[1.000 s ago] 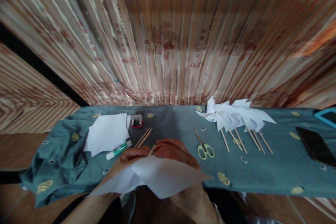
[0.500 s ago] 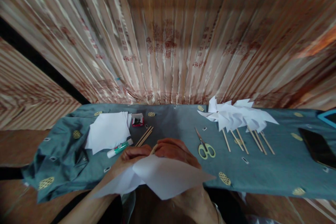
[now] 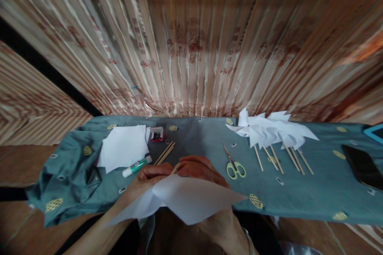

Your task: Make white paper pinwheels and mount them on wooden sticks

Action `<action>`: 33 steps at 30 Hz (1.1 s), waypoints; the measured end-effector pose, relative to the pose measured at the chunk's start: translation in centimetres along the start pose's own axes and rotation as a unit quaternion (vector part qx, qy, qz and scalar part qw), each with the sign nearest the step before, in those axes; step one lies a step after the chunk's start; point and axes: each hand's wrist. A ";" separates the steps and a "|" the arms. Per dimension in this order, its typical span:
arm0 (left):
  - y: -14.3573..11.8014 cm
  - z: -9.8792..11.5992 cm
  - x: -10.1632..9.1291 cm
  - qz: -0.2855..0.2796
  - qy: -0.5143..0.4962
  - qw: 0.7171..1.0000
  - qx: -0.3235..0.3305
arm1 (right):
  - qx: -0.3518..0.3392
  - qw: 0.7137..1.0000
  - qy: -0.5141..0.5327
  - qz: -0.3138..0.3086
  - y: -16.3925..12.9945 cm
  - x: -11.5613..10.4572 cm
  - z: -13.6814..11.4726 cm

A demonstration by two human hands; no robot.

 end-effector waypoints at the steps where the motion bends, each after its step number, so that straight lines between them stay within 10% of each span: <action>1: 0.0 0.0 0.0 0.002 0.005 1.000 0.000 | -0.003 1.000 -0.004 -0.001 0.1 0.0 -0.1; 33: 0.1 -0.4 -0.3 0.007 0.003 1.000 0.007 | -0.032 0.999 -0.030 -0.010 0.3 0.0 -0.1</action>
Point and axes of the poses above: each hand's wrist, its own y-axis towards the middle knuckle, its own x-axis out of the palm, z = x × y, and after that the axes turned 4 degrees about -y, right-handed
